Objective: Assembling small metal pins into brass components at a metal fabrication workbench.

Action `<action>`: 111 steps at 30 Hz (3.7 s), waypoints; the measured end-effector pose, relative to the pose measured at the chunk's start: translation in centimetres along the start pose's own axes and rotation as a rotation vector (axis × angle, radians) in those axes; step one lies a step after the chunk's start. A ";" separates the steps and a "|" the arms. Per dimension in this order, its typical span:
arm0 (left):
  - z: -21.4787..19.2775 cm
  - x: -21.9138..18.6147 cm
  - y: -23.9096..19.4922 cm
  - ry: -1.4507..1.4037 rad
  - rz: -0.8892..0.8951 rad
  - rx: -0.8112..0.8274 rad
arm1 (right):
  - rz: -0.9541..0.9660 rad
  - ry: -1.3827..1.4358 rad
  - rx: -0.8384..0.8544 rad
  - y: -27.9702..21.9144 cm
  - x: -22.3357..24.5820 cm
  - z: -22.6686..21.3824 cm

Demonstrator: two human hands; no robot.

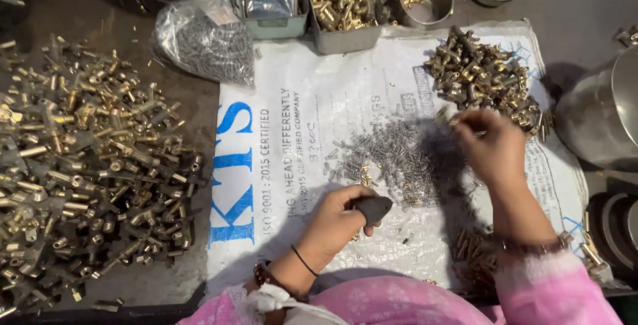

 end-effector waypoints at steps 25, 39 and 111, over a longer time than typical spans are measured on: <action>0.5 -3.2 -1.7 0.483 0.151 -0.069 | -0.076 0.515 0.418 -7.9 6.7 1.6; 3.6 -2.0 -3.0 0.303 0.055 0.108 | -0.011 0.053 0.034 -11.6 -3.2 -7.1; 0.0 2.0 0.0 -0.181 -0.096 -0.021 | -0.464 0.390 0.345 -14.3 9.0 0.0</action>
Point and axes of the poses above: each hand's wrist, its own y-axis towards the middle knuckle, its own z-axis out of the palm, x = y × z, the point moved 3 cm from there along y, towards the middle knuckle, and after that the axes turned 10 degrees about -x, right-handed, at the moved point
